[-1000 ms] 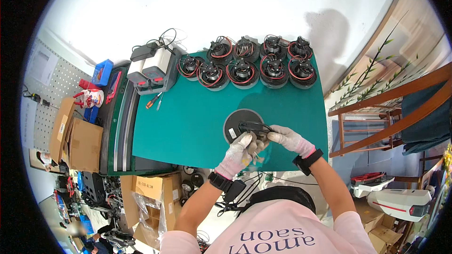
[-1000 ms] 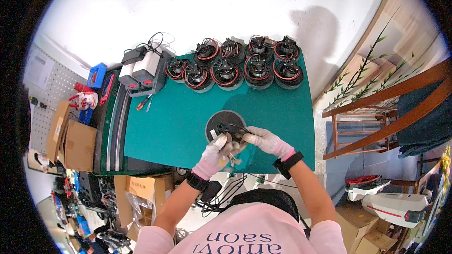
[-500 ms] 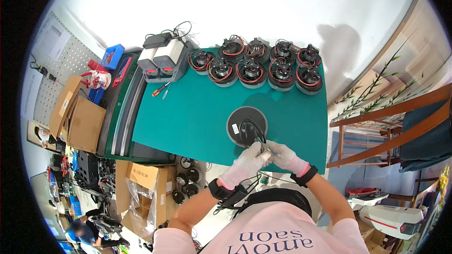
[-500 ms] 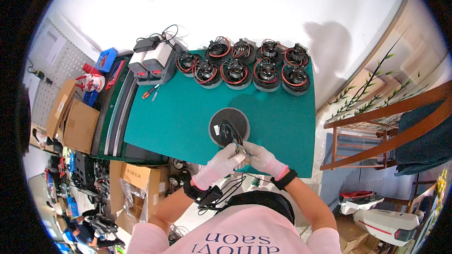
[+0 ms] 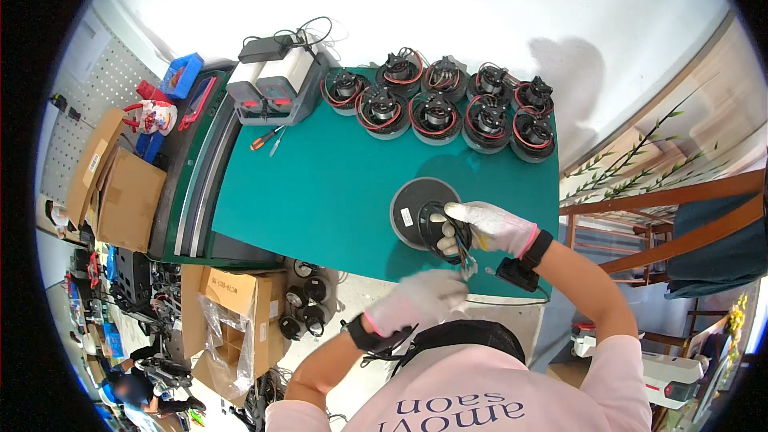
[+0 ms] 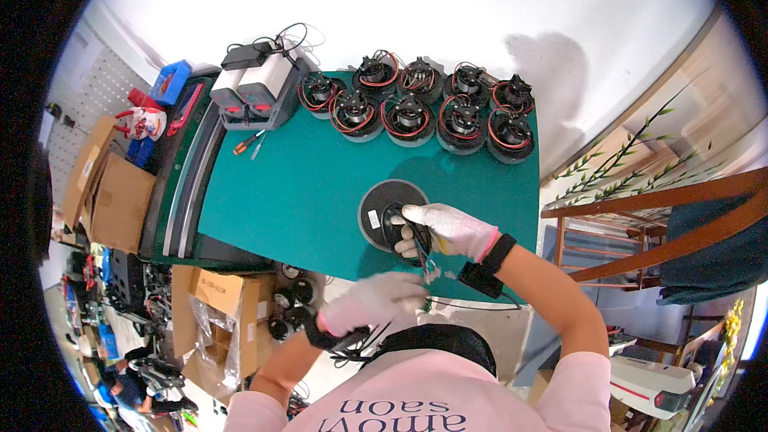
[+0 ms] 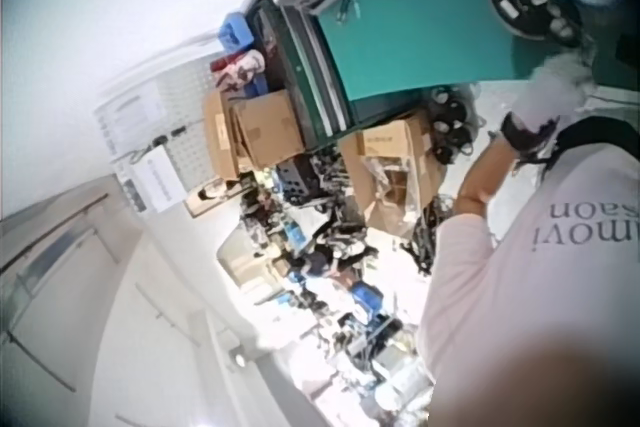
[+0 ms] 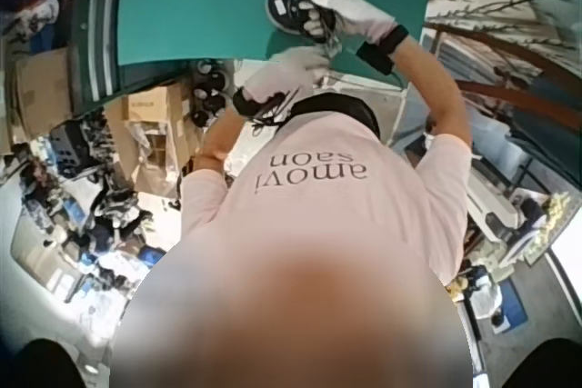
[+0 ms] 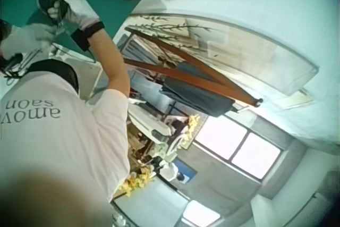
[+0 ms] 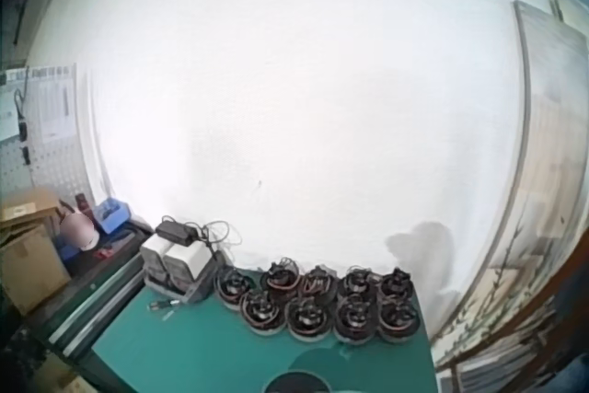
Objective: The recorder is assembling and inspecting a electronic component, likely a motor or sensor, by connecting wires and checking the assembly.
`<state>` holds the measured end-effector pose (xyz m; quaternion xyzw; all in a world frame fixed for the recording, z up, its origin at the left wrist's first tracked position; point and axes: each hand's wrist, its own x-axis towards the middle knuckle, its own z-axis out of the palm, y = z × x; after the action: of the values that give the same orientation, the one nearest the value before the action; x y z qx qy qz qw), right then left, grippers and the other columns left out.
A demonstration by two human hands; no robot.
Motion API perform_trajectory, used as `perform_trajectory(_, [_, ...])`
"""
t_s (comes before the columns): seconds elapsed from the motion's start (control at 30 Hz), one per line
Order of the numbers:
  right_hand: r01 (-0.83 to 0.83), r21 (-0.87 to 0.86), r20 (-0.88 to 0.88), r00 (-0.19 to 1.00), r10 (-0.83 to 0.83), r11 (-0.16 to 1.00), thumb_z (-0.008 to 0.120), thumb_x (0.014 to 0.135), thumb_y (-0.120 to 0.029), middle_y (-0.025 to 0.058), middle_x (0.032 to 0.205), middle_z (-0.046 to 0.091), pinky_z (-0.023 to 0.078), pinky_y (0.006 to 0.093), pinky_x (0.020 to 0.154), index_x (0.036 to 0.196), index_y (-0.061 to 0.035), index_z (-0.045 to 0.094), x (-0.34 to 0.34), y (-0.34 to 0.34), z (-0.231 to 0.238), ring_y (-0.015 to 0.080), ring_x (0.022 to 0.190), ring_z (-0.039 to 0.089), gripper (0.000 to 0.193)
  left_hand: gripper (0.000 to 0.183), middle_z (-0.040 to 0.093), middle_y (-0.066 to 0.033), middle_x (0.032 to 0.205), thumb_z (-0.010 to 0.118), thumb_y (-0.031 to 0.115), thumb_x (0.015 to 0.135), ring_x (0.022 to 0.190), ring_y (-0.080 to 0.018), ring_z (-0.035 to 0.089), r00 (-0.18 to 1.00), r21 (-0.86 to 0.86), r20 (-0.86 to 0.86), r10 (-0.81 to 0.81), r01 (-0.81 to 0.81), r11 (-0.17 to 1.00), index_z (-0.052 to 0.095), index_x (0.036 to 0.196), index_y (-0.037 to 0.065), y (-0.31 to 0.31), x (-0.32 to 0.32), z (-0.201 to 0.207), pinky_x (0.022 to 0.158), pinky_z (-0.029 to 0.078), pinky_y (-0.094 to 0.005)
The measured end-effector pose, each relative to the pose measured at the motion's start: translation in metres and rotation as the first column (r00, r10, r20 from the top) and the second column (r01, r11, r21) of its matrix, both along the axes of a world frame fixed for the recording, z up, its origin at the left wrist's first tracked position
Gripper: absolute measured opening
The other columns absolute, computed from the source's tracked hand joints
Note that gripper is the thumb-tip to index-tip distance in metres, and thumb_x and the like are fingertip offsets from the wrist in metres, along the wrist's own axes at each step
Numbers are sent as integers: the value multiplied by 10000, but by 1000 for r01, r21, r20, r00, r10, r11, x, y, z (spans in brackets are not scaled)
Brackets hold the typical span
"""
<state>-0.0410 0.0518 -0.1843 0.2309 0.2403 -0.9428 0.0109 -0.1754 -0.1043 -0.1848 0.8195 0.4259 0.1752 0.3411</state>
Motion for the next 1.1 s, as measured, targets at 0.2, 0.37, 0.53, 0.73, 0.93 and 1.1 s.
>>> perform_trajectory(0.2, [-6, 103, 271, 962, -22, 995, 460, 937, -286, -16, 723, 466, 417, 272, 540, 1067, -69, 517, -7, 4, 6, 104, 583, 447, 258, 397, 509, -179, 1180, 578, 249, 795, 1076, -315, 511, 778, -262, -8, 628, -607, 750, 526, 1136, 52, 47, -65, -14, 875, 446, -376])
perform_trajectory(0.37, [-33, 187, 327, 944, -31, 982, 443, 924, -435, -47, 593, 368, 257, 225, 408, 954, -80, 500, -18, -2, 9, 60, 457, 292, 361, 455, 520, -152, 1155, 649, 234, 741, 1074, -323, 499, 797, 111, 122, 591, -603, 790, 499, 1135, 61, 80, -43, -53, 907, 418, -397])
perform_trajectory(0.53, [-100, 294, 307, 952, 6, 951, 440, 916, -467, -49, 600, 354, 243, 227, 404, 917, -79, 491, -22, -3, 15, 54, 464, 284, 392, 385, 569, -119, 1045, 638, 105, 694, 1004, -311, 531, 871, 75, 213, 442, -466, 882, 519, 1056, 52, 96, -55, -74, 840, 440, -397])
perform_trajectory(0.73, [-27, 240, 371, 926, -66, 970, 459, 932, -321, -16, 671, 452, 390, 236, 495, 1055, -30, 537, -34, -7, 13, 88, 571, 448, 326, 353, 583, -124, 998, 639, 60, 674, 957, -316, 552, 894, 84, 304, 327, -368, 926, 521, 1007, 39, 106, -64, -74, 797, 458, -402])
perform_trajectory(0.93, [-384, 507, 677, 731, -81, 772, 419, 906, -379, 29, 656, 482, 388, 276, 477, 877, -16, 563, -47, -3, 27, 135, 543, 454, 392, 435, 546, -167, 1095, 670, 125, 647, 1053, -339, 505, 904, -59, 315, 290, -287, 956, 530, 1046, 22, 109, -72, -61, 888, 417, -412])
perform_trajectory(1.1, [-434, 484, 739, 668, -89, 760, 392, 901, -403, 84, 686, 531, 428, 340, 637, 822, -16, 570, -52, -2, 33, 191, 664, 521, 433, 487, 424, -232, 1267, 579, 246, 757, 1180, -398, 388, 826, -13, 237, 511, -524, 852, 483, 1172, 8, 97, -109, -79, 1016, 295, -440])
